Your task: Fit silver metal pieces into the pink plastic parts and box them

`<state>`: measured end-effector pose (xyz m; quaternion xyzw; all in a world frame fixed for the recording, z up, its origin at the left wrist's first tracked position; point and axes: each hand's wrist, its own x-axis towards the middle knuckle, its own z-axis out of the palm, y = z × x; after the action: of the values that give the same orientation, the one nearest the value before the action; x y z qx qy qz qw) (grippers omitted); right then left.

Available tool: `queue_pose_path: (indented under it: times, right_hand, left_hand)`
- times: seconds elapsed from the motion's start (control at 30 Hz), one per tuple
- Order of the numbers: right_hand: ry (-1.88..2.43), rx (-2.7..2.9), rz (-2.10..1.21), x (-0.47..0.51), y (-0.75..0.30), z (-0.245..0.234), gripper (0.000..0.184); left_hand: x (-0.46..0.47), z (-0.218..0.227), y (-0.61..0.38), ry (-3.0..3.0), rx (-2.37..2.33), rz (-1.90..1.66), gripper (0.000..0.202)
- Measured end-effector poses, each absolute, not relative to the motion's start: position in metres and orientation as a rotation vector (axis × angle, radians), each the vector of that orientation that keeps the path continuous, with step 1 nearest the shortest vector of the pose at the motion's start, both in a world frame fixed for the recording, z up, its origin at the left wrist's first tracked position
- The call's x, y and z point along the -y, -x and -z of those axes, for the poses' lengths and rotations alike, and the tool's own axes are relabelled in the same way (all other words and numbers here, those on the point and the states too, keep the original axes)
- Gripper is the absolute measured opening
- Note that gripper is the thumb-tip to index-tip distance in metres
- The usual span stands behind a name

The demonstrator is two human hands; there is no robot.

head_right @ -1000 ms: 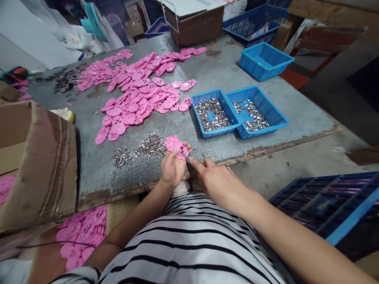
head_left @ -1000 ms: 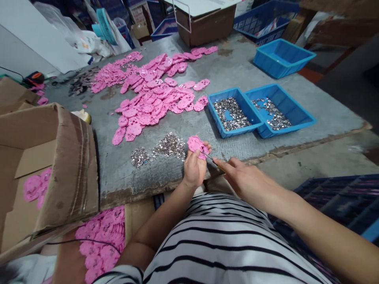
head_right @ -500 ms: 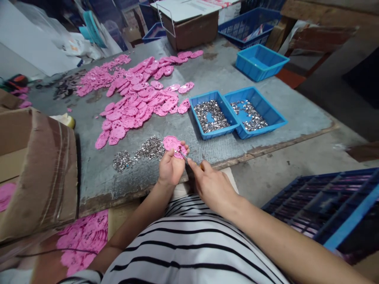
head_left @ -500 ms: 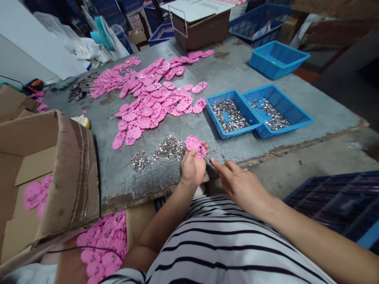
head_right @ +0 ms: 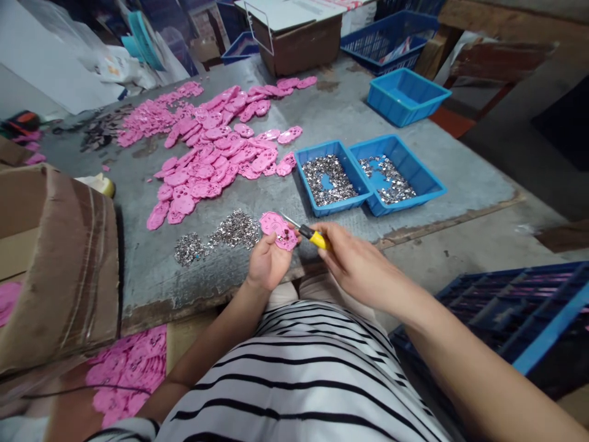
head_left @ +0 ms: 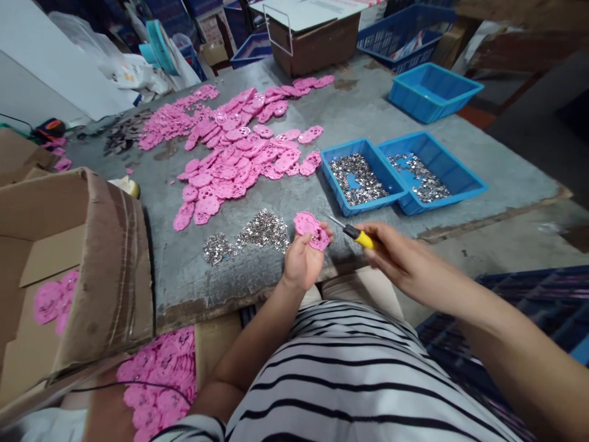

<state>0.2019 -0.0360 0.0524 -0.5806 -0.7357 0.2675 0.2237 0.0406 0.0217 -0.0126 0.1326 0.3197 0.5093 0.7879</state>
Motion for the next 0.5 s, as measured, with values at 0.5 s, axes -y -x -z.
queue_pose_path:
  times: [0.5]
  right_hand:
    - [1.624,1.967,-0.634,-0.018,-0.168,-0.004,0.004]
  left_hand:
    - [-0.020,0.012,-0.045,-0.349,-0.681,-1.118,0.033]
